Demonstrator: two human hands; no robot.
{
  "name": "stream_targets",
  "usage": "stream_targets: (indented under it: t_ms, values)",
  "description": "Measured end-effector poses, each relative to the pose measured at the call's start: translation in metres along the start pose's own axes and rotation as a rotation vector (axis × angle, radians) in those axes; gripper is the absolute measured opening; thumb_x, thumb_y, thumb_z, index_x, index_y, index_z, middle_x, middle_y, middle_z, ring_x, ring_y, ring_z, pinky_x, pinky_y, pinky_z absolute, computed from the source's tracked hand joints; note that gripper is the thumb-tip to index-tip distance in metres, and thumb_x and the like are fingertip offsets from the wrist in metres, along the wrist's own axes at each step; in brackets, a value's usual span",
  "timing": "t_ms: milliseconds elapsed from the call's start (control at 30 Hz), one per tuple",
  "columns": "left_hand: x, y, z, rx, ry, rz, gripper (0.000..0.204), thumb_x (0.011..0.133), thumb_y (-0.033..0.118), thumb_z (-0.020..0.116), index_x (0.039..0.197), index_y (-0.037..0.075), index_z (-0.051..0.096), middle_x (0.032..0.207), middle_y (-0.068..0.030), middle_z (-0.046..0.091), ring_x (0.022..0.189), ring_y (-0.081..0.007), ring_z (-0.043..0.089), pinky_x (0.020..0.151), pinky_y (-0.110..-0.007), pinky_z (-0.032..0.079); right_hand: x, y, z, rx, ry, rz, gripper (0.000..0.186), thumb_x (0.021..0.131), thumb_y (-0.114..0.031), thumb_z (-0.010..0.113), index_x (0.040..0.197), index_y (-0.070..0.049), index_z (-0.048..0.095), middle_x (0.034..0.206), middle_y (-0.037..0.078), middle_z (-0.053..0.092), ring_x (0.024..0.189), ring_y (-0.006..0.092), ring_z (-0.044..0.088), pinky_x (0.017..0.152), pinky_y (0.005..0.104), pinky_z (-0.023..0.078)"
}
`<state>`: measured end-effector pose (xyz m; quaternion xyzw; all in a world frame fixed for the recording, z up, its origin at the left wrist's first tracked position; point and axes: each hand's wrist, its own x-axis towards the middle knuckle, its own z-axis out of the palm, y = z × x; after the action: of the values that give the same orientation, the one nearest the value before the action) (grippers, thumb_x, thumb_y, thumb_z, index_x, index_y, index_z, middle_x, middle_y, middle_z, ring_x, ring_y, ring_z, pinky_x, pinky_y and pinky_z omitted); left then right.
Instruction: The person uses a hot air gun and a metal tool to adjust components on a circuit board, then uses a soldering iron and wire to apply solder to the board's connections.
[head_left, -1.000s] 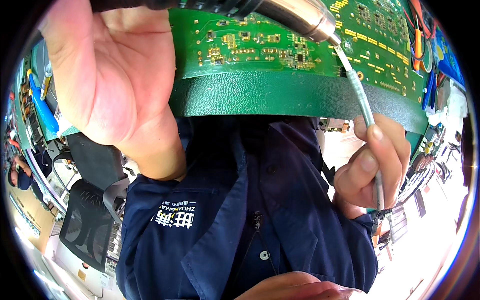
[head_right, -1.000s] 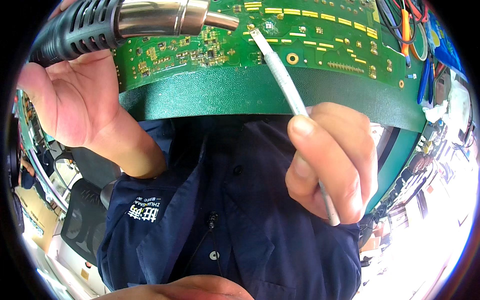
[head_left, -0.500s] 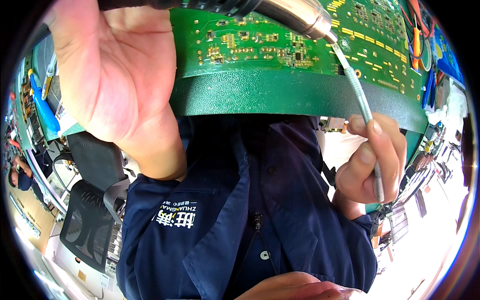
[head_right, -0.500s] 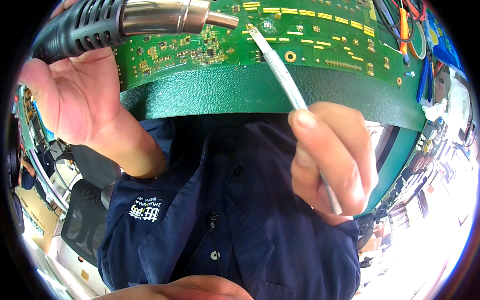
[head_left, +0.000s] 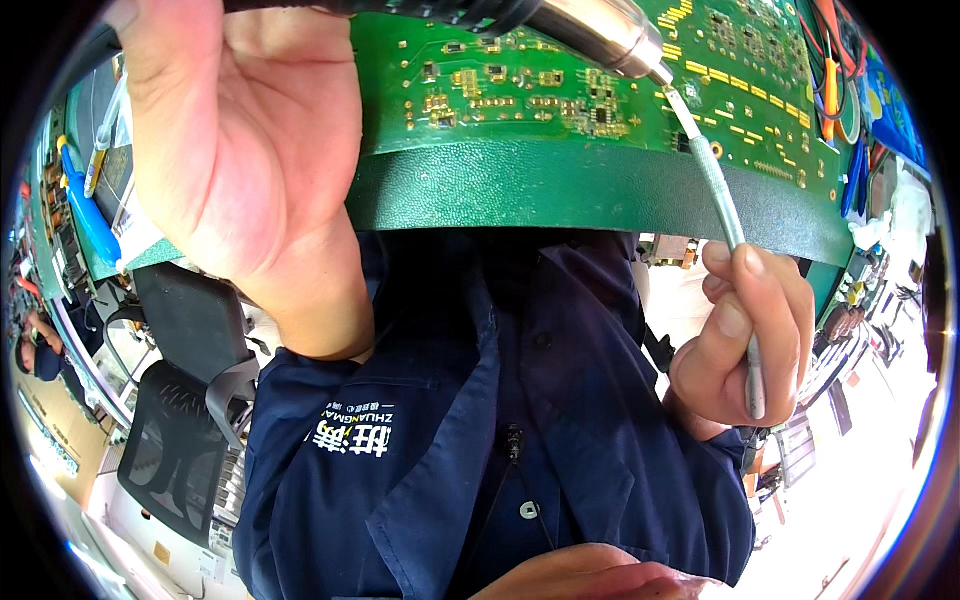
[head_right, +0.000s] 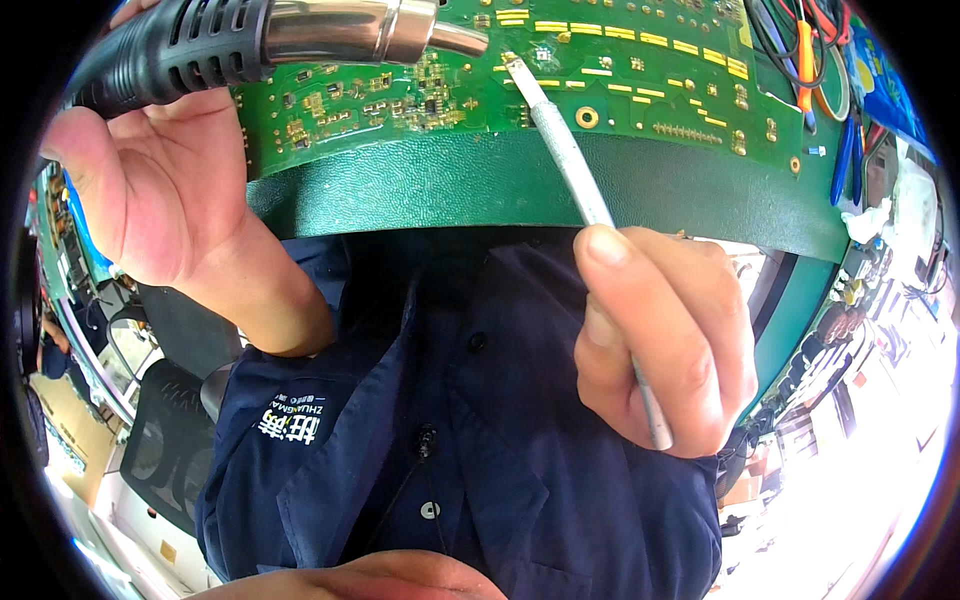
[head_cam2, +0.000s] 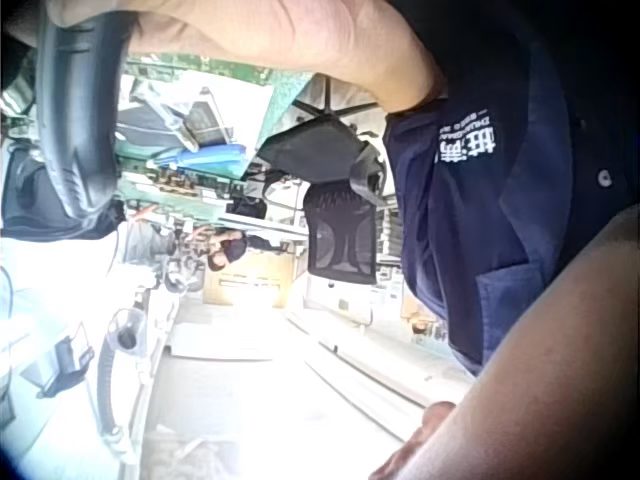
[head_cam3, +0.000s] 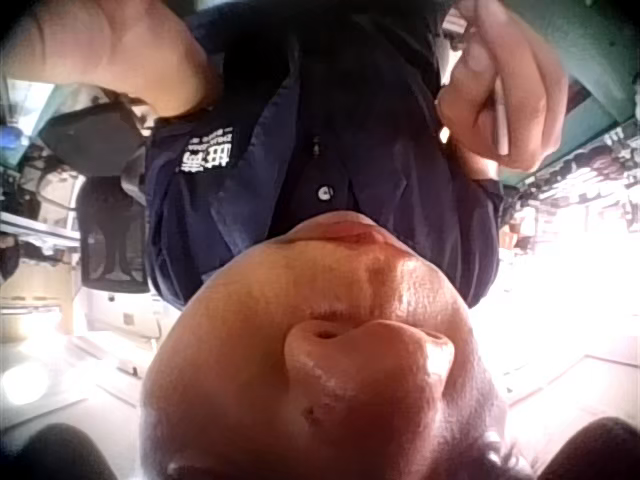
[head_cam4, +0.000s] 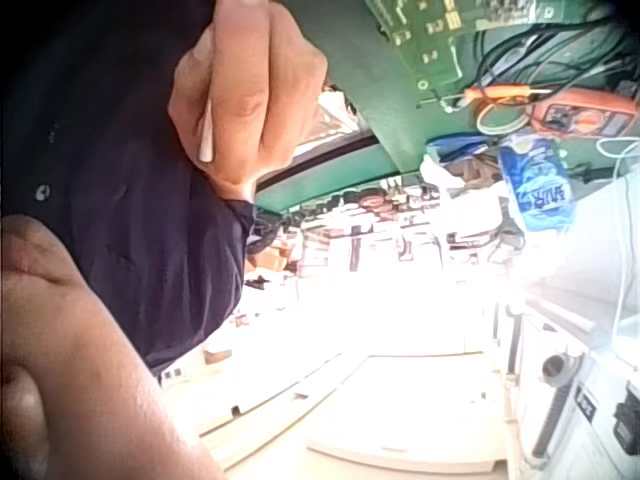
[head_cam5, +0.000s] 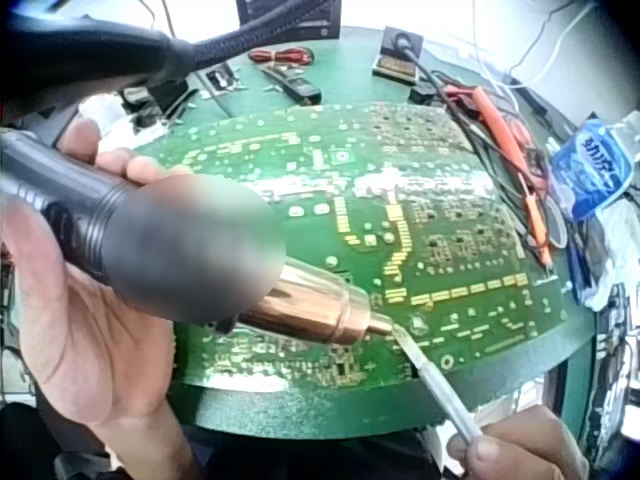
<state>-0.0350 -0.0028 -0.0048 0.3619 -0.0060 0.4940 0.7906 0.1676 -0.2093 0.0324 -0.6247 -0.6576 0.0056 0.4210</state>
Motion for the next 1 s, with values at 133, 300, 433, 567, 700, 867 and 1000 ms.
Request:
stream_targets:
  t_ms: [133, 300, 433, 567, 700, 867, 1000]
  values:
    - [-0.002, 0.0, 0.0, 0.007, 0.01, 0.005, 0.045, 0.099, 0.035, 0.054, 0.135, 0.009, 0.05, 0.132, -0.0144, 0.057, 0.122, -0.0279, 0.056, 0.108, -0.046, 0.041, 0.0, 0.003, -0.001, 0.076, -0.005, 0.01, 0.022, 0.086, 0.004, 0.059, 0.108, 0.005, 0.064, 0.079, 0.017, 0.066, 0.061, 0.0193, 0.061, 0.054, 0.0263, 0.048]
    - [-0.003, 0.002, 0.0, 0.002, 0.018, 0.001, 0.045, 0.099, 0.035, 0.054, 0.135, 0.009, 0.051, 0.132, -0.0144, 0.057, 0.122, -0.0279, 0.056, 0.108, -0.046, 0.041, 0.005, 0.005, -0.003, 0.088, -0.033, 0.0, 0.023, 0.086, 0.005, 0.058, 0.109, 0.006, 0.063, 0.079, 0.017, 0.066, 0.062, 0.0197, 0.062, 0.055, 0.0261, 0.049]
    - [-0.002, 0.001, -0.005, -0.009, 0.013, -0.008, 0.045, 0.098, 0.035, 0.054, 0.135, 0.009, 0.051, 0.132, -0.0144, 0.057, 0.122, -0.0279, 0.056, 0.108, -0.046, 0.041, -0.001, 0.005, 0.0, 0.079, -0.008, 0.023, 0.022, 0.087, 0.004, 0.058, 0.108, 0.006, 0.063, 0.08, 0.017, 0.066, 0.063, 0.0197, 0.062, 0.055, 0.0257, 0.049]
    - [-0.001, 0.007, -0.01, 0.003, 0.024, -0.003, 0.045, 0.098, 0.035, 0.054, 0.135, 0.009, 0.051, 0.132, -0.0144, 0.057, 0.122, -0.0279, 0.056, 0.108, -0.046, 0.041, -0.005, 0.008, 0.003, 0.114, 0.001, 0.029, 0.022, 0.086, 0.005, 0.06, 0.108, 0.004, 0.064, 0.082, 0.018, 0.066, 0.064, 0.0205, 0.063, 0.057, 0.0256, 0.05]
    - [-0.002, 0.004, -0.007, -0.002, 0.019, -0.009, 0.045, 0.098, 0.035, 0.055, 0.135, 0.009, 0.051, 0.132, -0.0145, 0.057, 0.122, -0.0279, 0.056, 0.108, -0.046, 0.041, -0.006, 0.013, 0.001, 0.135, -0.01, 0.045, 0.022, 0.086, 0.007, 0.061, 0.108, 0.003, 0.064, 0.084, 0.018, 0.067, 0.065, 0.0214, 0.064, 0.058, 0.0264, 0.051]
    - [0.0, -0.001, -0.001, -0.007, 0.015, -0.012, 0.045, 0.098, 0.035, 0.055, 0.135, 0.01, 0.052, 0.132, -0.0145, 0.057, 0.122, -0.0279, 0.056, 0.108, -0.046, 0.041, -0.007, 0.014, 0.002, 0.112, 0.006, 0.058, 0.021, 0.086, 0.006, 0.063, 0.107, 0.003, 0.065, 0.086, 0.019, 0.068, 0.068, 0.0215, 0.065, 0.06, 0.0274, 0.053]
    - [0.0, 0.0, -0.001, -0.007, 0.01, -0.014, 0.045, 0.098, 0.035, 0.055, 0.135, 0.01, 0.052, 0.133, -0.0145, 0.057, 0.122, -0.0279, 0.056, 0.108, -0.046, 0.041, -0.009, 0.015, 0.0, 0.177, 0.029, 0.148, 0.02, 0.087, 0.001, 0.066, 0.107, 0.004, 0.065, 0.088, 0.02, 0.069, 0.069, 0.0204, 0.066, 0.06, 0.0267, 0.053]
